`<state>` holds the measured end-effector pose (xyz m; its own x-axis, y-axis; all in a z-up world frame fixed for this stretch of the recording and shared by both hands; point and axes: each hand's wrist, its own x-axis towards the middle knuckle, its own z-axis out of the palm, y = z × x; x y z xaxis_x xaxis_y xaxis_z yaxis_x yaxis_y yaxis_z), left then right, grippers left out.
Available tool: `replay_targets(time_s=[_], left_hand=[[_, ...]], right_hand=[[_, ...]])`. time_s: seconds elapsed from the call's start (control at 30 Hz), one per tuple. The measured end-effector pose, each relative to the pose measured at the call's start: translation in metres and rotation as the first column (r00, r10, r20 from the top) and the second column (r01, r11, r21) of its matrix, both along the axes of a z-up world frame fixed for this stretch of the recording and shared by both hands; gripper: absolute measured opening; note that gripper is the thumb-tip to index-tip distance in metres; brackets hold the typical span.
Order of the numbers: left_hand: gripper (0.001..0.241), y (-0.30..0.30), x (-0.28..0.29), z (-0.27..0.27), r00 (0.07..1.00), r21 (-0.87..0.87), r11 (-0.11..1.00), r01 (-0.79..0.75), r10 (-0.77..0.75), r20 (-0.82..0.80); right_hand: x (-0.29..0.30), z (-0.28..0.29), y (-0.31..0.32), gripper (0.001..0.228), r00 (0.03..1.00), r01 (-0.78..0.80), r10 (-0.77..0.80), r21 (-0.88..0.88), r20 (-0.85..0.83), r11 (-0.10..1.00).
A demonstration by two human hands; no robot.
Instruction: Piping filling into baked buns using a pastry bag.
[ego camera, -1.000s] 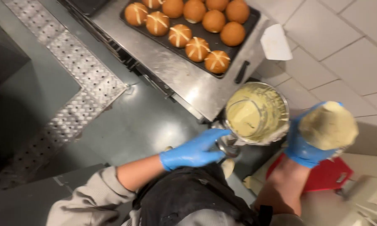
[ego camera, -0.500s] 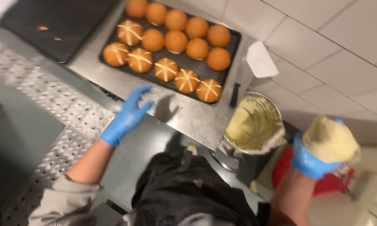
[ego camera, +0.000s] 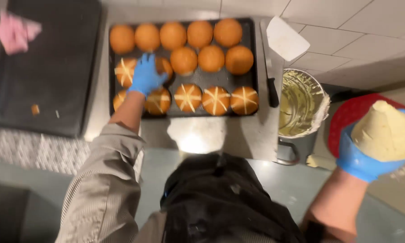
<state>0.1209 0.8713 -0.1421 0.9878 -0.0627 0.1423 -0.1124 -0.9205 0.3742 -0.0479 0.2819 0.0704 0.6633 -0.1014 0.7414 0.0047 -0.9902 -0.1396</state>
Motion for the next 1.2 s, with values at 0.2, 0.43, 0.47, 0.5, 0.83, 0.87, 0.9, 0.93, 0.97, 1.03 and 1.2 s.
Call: replay_targets(time_s=[0.2, 0.43, 0.47, 0.5, 0.83, 0.87, 0.9, 0.93, 0.97, 1.03, 1.2], left_hand=[[0.119, 0.002, 0.028, 0.019, 0.901, 0.150, 0.980, 0.130, -0.054, -0.430], [0.089, 0.013, 0.031, 0.038, 0.945, 0.239, 0.933, 0.271, -0.211, -0.248], [0.089, 0.006, 0.018, 0.062, 0.949, 0.163, 0.948, 0.272, -0.235, -0.212], [0.088, 0.001, 0.009, 0.090, 0.954, 0.092, 0.960, 0.266, -0.248, -0.166], [0.084, -0.239, -0.171, 0.086, 0.791, -0.492, 0.759, 0.427, -0.577, -0.204], [0.085, -0.260, -0.180, 0.062, 0.812, -0.436, 0.810, 0.392, -0.527, -0.251], [0.085, -0.281, -0.189, 0.040, 0.833, -0.373, 0.857, 0.355, -0.471, -0.291], [0.085, -0.284, -0.198, 0.032, 0.832, -0.379, 0.859, 0.345, -0.467, -0.301], [0.093, -0.287, -0.200, 0.025, 0.873, -0.351, 0.879, 0.323, -0.420, -0.247], [0.100, -0.282, -0.205, 0.022, 0.913, -0.324, 0.902, 0.286, -0.359, -0.194], [0.079, -0.248, -0.243, 0.014, 0.900, -0.324, 0.842, 0.431, -0.427, 0.088]], right_hand=[[-0.090, -0.076, -0.008, 0.010, 0.964, 0.233, -0.240, -0.075, -0.115, 0.970], [-0.114, -0.013, 0.041, 0.020, 0.892, 0.323, -0.413, -0.381, -0.183, 0.866], [-0.116, -0.015, 0.035, 0.020, 0.902, 0.360, -0.388, -0.165, -0.188, 0.918], [-0.113, -0.018, 0.029, 0.025, 0.916, 0.375, -0.358, 0.065, -0.183, 0.925], [-0.091, -0.038, -0.023, 0.017, 0.964, 0.182, -0.151, 0.127, -0.218, 0.975], [-0.086, -0.039, -0.025, 0.012, 0.975, 0.137, -0.122, 0.069, -0.186, 0.988], [-0.080, -0.039, -0.026, 0.008, 0.985, 0.089, -0.086, 0.012, -0.151, 0.996], [-0.086, -0.040, -0.028, 0.008, 0.983, 0.083, -0.081, 0.010, -0.164, 0.996], [-0.085, -0.041, -0.029, 0.005, 0.974, 0.067, -0.097, -0.150, -0.206, 0.986], [-0.083, -0.042, -0.028, 0.012, 0.964, 0.029, -0.108, -0.305, -0.245, 0.952], [-0.080, -0.049, 0.001, 0.027, 0.963, -0.075, 0.096, 0.089, -0.251, 0.993]])
